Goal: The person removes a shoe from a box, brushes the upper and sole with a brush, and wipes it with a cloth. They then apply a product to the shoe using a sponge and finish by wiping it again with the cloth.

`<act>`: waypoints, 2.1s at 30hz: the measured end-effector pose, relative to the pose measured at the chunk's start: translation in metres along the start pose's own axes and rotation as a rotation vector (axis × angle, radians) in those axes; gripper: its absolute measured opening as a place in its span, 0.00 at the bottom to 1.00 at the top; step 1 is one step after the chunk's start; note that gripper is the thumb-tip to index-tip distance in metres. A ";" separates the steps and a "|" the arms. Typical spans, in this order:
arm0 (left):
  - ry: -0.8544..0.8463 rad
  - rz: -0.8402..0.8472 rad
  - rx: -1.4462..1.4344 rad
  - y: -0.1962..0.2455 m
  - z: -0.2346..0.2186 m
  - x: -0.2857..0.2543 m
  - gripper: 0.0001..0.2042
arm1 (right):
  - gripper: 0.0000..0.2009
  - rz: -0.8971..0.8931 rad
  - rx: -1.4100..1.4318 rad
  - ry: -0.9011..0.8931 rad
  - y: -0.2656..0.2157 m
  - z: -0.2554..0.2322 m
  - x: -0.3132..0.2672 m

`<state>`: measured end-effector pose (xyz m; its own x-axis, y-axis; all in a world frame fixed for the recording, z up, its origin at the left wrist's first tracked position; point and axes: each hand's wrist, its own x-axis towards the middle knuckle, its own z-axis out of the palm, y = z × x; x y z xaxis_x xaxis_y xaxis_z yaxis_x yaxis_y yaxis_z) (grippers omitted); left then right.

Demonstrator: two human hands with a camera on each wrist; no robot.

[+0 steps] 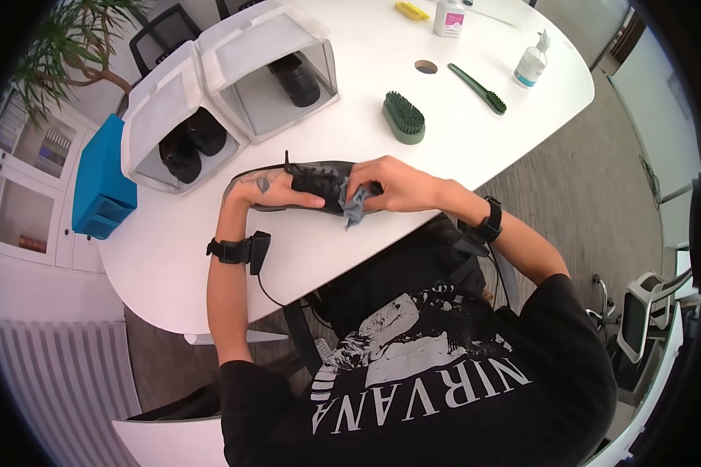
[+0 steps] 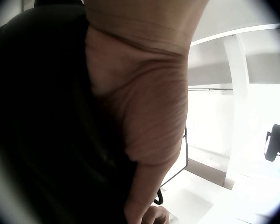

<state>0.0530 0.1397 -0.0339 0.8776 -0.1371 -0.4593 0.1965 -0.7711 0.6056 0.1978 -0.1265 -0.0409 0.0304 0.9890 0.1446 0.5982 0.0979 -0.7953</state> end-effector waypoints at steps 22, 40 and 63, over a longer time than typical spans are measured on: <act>0.005 0.055 -0.066 -0.005 0.004 0.002 0.27 | 0.13 0.085 -0.243 0.273 0.014 -0.017 -0.013; -0.002 0.061 -0.182 0.002 0.000 0.000 0.27 | 0.15 0.051 -0.275 0.254 0.003 -0.015 -0.044; 0.053 0.016 -0.048 0.013 -0.002 -0.006 0.27 | 0.16 0.031 -0.201 0.305 0.001 0.009 -0.049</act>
<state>0.0517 0.1314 -0.0220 0.9027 -0.1152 -0.4145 0.2015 -0.7380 0.6440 0.1900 -0.1740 -0.0541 0.2703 0.9096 0.3156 0.7375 0.0151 -0.6752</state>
